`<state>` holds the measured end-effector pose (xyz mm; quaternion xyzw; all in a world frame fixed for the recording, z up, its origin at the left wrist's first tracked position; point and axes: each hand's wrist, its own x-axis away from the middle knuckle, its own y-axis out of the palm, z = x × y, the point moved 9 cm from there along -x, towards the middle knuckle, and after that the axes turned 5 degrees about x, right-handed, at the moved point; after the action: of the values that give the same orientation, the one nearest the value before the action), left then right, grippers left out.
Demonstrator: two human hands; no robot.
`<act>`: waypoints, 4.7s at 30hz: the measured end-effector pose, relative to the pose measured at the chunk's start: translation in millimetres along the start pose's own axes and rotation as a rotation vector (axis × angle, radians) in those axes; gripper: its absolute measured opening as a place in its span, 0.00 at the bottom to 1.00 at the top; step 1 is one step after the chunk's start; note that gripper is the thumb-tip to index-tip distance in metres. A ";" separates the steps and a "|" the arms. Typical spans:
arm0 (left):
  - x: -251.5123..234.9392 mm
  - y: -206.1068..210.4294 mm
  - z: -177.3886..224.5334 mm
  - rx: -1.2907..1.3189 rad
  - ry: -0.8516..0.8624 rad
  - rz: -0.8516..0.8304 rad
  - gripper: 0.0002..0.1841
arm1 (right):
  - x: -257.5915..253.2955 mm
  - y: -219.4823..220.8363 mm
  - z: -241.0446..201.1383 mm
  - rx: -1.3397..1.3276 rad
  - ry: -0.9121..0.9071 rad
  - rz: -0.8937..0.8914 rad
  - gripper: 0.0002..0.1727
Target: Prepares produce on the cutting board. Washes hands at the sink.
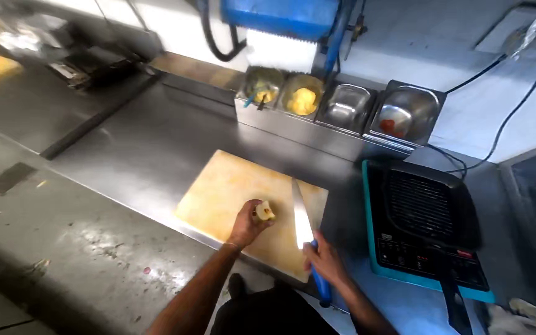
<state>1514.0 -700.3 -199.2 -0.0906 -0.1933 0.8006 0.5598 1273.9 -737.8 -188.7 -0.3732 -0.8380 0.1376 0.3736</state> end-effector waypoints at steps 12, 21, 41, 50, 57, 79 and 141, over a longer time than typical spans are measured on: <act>-4.9 4.4 -14.1 -0.035 0.234 -0.020 0.34 | 10.8 38.6 -66.6 0.700 0.088 -0.082 0.23; -3.3 5.8 -16.6 -0.058 0.324 0.034 0.27 | 6.0 45.6 -73.9 0.856 0.092 -0.182 0.26; -1.6 10.3 -17.0 -0.113 0.257 -0.027 0.26 | -51.5 59.0 -47.2 0.605 0.119 -0.374 0.28; 7.5 21.5 1.3 -0.262 0.204 -0.152 0.29 | -31.3 39.0 -17.3 0.417 0.084 -0.297 0.25; 1.4 40.2 0.7 -0.311 0.258 -0.210 0.27 | -20.5 33.7 -15.0 0.529 -0.006 -0.291 0.24; 9.5 20.3 1.0 -0.312 0.290 -0.031 0.16 | 16.7 42.1 -3.1 0.640 -0.055 -0.414 0.31; -41.4 62.9 33.5 -0.240 0.210 -0.297 0.21 | 34.7 11.0 81.4 0.279 -0.065 -0.294 0.34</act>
<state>1462.5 -764.6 -197.6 -0.2100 -0.2389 0.6669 0.6738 1204.9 -701.0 -231.8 -0.1868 -0.8678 0.2085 0.4105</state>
